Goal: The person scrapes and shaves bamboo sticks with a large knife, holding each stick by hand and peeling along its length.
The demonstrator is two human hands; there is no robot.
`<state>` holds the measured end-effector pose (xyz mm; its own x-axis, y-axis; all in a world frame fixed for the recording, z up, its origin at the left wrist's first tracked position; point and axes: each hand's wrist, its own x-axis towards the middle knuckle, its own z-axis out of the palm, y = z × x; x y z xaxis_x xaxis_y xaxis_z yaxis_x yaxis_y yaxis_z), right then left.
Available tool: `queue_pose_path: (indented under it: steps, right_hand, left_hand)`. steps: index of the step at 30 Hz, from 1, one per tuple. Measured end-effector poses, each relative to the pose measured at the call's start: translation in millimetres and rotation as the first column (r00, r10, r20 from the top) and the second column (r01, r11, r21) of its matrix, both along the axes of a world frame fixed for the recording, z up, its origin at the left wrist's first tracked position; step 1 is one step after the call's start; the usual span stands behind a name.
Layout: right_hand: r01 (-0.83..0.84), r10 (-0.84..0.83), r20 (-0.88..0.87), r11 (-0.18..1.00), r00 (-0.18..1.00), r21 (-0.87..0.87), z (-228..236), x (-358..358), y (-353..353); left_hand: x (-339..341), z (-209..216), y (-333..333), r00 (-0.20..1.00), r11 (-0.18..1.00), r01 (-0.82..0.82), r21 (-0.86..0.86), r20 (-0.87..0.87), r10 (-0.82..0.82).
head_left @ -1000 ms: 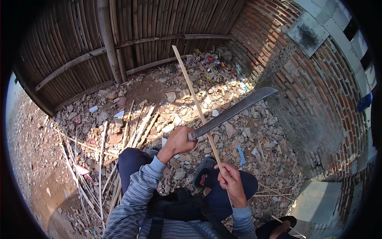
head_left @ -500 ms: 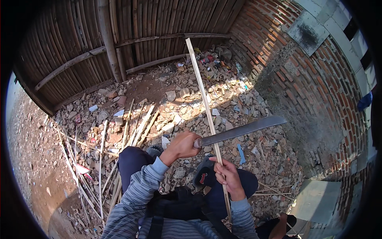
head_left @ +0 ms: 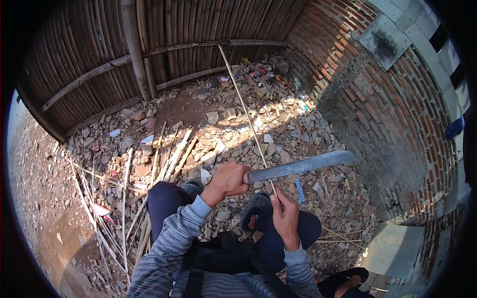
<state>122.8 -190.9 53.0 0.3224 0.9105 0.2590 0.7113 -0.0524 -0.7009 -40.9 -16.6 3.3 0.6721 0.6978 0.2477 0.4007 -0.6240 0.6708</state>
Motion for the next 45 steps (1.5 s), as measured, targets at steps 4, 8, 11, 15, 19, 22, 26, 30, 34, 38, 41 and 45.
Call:
queue_pose_path:
  steps: [4, 8, 11, 15, 19, 22, 26, 30, 34, 38, 41, 45]
  right_hand:
    - [-0.012, 0.005, 0.053, 0.990, 0.999, 0.144, -11.1, -2.3, -14.8]
    - [0.022, -0.022, -0.018, 1.000, 1.000, 0.017, -5.2, -4.6, -19.8]
    - [0.027, -0.034, -0.080, 0.996, 0.996, -0.084, 3.3, -3.8, -14.0]
    - [-0.024, 0.024, -0.030, 0.999, 0.999, 0.023, -9.0, 0.4, -15.8]
    - [-0.050, 0.049, 0.011, 0.995, 0.999, 0.086, -7.0, -1.2, -31.8]
    - [0.014, -0.019, -0.062, 0.996, 0.998, -0.086, 6.5, -8.2, -40.9]
    - [0.012, -0.014, -0.027, 0.999, 1.000, -0.052, 12.1, -7.7, -30.6]
    - [0.003, -0.005, 0.022, 0.999, 1.000, 0.049, 2.8, -2.0, -43.8]
    - [0.007, -0.025, -0.185, 0.995, 0.982, -0.095, 4.7, -5.2, -63.4]
    - [-0.005, -0.033, -0.245, 0.988, 0.969, -0.152, 12.4, -5.6, -58.8]
    - [0.006, -0.026, -0.156, 0.991, 0.987, -0.130, 17.2, 3.9, -63.9]
    - [-0.016, 0.008, -0.048, 0.987, 0.999, -0.159, 32.9, 30.1, -97.6]
  left_hand:
    - [-2.4, -1.1, 13.2, 0.995, 0.994, -0.086, -0.067, 0.044, 0.089]
    - [-2.9, 6.8, 9.3, 0.999, 0.988, -0.027, -0.153, 0.020, 0.030]
    - [0.4, 2.0, 1.5, 0.992, 0.987, 0.119, -0.110, -0.017, -0.121]
    - [-4.2, 6.6, 1.8, 0.994, 0.986, 0.098, -0.135, -0.042, -0.105]
    - [-9.9, 6.6, 10.8, 0.999, 0.991, -0.044, -0.125, 0.012, 0.046]
    - [-11.3, 7.6, 14.3, 0.998, 0.970, -0.064, -0.235, -0.002, 0.066]
    - [-5.5, 4.0, 4.3, 0.996, 0.992, 0.055, -0.112, 0.070, -0.047]
    - [-12.5, 7.1, 21.2, 0.996, 0.981, -0.084, -0.176, -0.001, 0.085]
    - [-12.0, 6.8, 18.4, 0.984, 0.960, -0.132, -0.247, 0.085, 0.157]
    - [-15.3, 23.4, 10.1, 0.998, 0.973, -0.044, -0.225, 0.044, 0.055]
    - [-16.6, 11.5, 15.2, 0.985, 0.970, -0.164, -0.180, 0.015, 0.170]
    - [-24.3, 14.6, 24.6, 0.956, 0.924, -0.274, -0.268, 0.029, 0.293]
